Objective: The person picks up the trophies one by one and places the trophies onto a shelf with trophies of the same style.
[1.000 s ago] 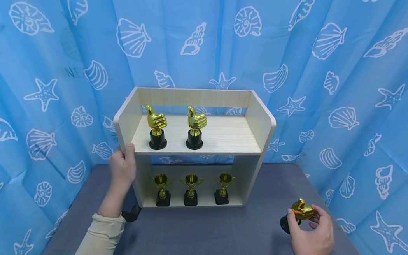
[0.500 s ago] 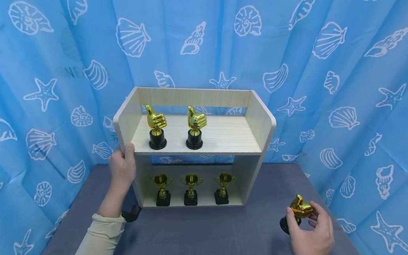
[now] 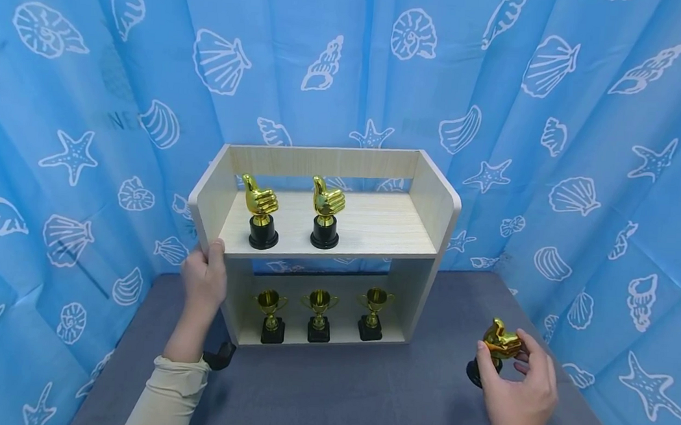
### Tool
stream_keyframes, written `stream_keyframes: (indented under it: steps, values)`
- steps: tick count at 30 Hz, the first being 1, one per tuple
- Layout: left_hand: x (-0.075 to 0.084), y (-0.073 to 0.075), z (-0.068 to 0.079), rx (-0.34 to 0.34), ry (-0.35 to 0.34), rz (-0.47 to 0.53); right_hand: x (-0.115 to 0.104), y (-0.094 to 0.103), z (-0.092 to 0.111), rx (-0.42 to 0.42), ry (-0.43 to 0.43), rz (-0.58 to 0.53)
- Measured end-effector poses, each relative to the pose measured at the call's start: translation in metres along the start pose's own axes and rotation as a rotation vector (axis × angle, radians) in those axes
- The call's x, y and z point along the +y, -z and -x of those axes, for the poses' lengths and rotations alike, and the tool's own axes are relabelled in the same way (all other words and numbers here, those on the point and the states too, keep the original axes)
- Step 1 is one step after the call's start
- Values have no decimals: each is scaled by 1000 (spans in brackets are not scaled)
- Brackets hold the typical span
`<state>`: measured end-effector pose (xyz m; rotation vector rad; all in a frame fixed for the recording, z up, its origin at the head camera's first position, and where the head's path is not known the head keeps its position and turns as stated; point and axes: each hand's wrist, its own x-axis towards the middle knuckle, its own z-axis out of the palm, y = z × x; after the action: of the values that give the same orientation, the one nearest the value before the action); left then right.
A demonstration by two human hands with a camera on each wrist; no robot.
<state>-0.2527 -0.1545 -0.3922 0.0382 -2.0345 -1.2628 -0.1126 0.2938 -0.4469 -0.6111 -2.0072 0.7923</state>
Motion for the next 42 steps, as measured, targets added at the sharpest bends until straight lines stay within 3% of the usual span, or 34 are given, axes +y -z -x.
stream_keyframes:
  steps: [42]
  values:
    - [-2,0,0,8,-15,-22,-24,-2,0,8,41,-69]
